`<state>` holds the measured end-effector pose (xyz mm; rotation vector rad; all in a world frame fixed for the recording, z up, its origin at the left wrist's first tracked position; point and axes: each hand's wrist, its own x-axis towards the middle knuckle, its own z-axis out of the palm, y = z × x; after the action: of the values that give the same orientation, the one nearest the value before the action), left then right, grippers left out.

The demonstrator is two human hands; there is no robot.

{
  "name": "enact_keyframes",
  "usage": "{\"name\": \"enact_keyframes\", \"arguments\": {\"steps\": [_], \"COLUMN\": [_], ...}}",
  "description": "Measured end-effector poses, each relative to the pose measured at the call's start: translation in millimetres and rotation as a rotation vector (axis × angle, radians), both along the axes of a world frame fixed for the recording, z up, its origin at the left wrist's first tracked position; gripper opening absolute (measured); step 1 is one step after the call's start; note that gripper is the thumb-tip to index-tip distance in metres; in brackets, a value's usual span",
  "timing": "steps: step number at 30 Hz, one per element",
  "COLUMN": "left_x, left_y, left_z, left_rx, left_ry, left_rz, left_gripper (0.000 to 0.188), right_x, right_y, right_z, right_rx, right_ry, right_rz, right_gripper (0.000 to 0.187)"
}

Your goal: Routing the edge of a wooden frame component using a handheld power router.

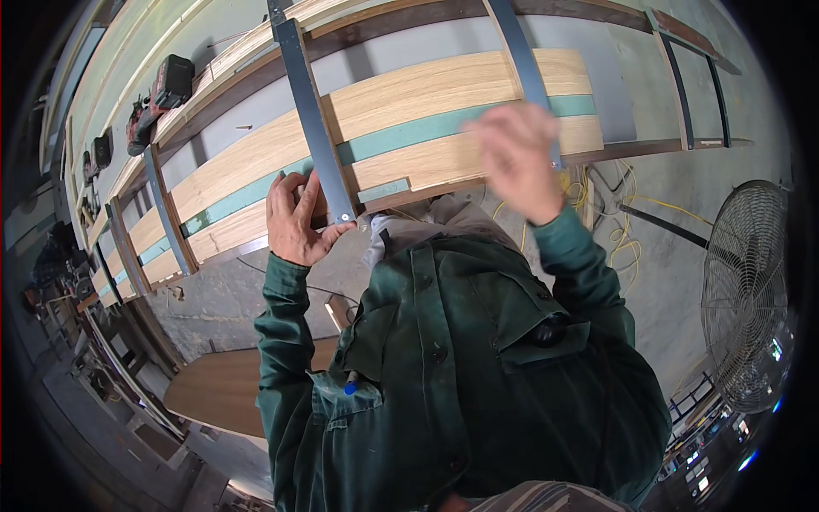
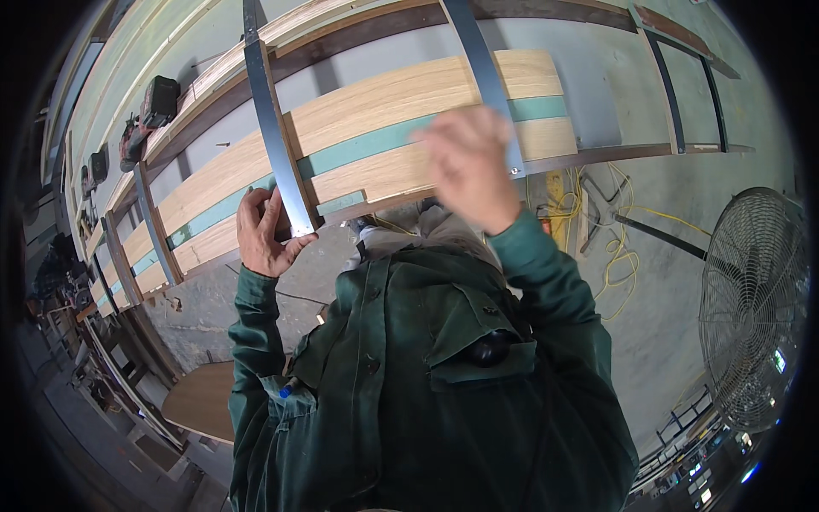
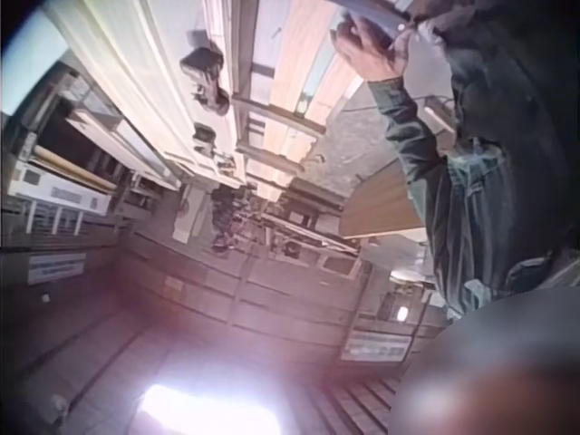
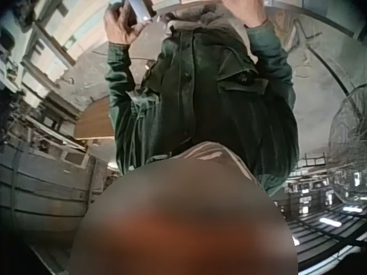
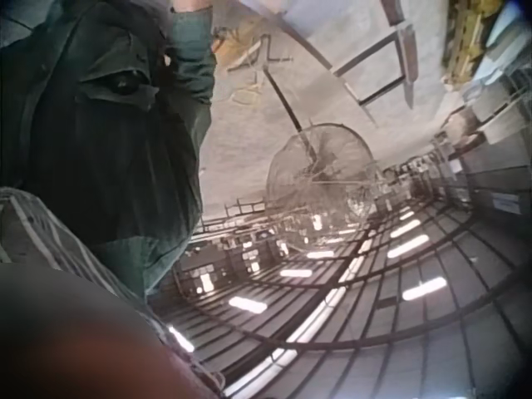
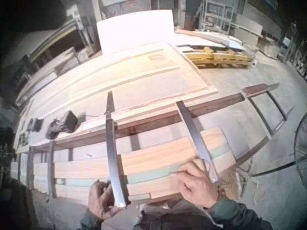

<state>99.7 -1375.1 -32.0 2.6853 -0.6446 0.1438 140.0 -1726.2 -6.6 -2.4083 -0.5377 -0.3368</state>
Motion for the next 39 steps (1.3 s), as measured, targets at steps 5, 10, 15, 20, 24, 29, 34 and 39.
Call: {"name": "enact_keyframes", "arguments": {"steps": [5, 10, 15, 20, 24, 29, 34, 39], "left_x": [-0.6, -0.8, 0.0, -2.9, -6.3, -4.2, -0.9, -0.3], "left_y": [2.3, 1.4, 1.8, -0.3, -1.3, -2.8, 0.5, 2.9], "left_z": [-1.7, -0.2, -1.3, -1.2, -2.2, -1.7, -7.5, 2.6], "left_rx": [0.009, -0.006, -0.008, 0.001, 0.011, 0.058, 0.018, 0.012], "left_ry": [0.004, 0.016, 0.003, 0.007, 0.009, -0.052, -0.027, -0.056], "left_rz": [0.003, 0.022, 0.009, 0.022, 0.026, 0.001, 0.024, 0.026], "left_gripper": [0.092, 0.092, 0.092, 0.091, 0.090, 0.090, 0.089, 0.088], "right_x": [-10.3, -5.6, -4.7, -3.5, -8.2, -9.2, -1.8, 6.0], "right_y": [49.4, 53.4, 53.5, 49.9, 47.0, 44.4, 44.5, 53.3], "right_z": [-15.1, -16.4, -17.4, -16.1, -17.1, -18.5, -15.9, -8.4], "right_rx": [0.044, 0.064, 0.086, 0.073, 0.050, 0.050, 0.009, 0.064], "right_ry": [0.120, 0.121, 0.116, 0.119, 0.109, 0.117, 0.111, 0.171], "right_rz": [0.231, 0.263, 0.314, 0.352, 0.365, 0.377, 0.386, 0.315], "right_gripper": [0.021, 0.019, 0.028, 0.028, 0.030, 0.025, 0.026, 0.022]}}
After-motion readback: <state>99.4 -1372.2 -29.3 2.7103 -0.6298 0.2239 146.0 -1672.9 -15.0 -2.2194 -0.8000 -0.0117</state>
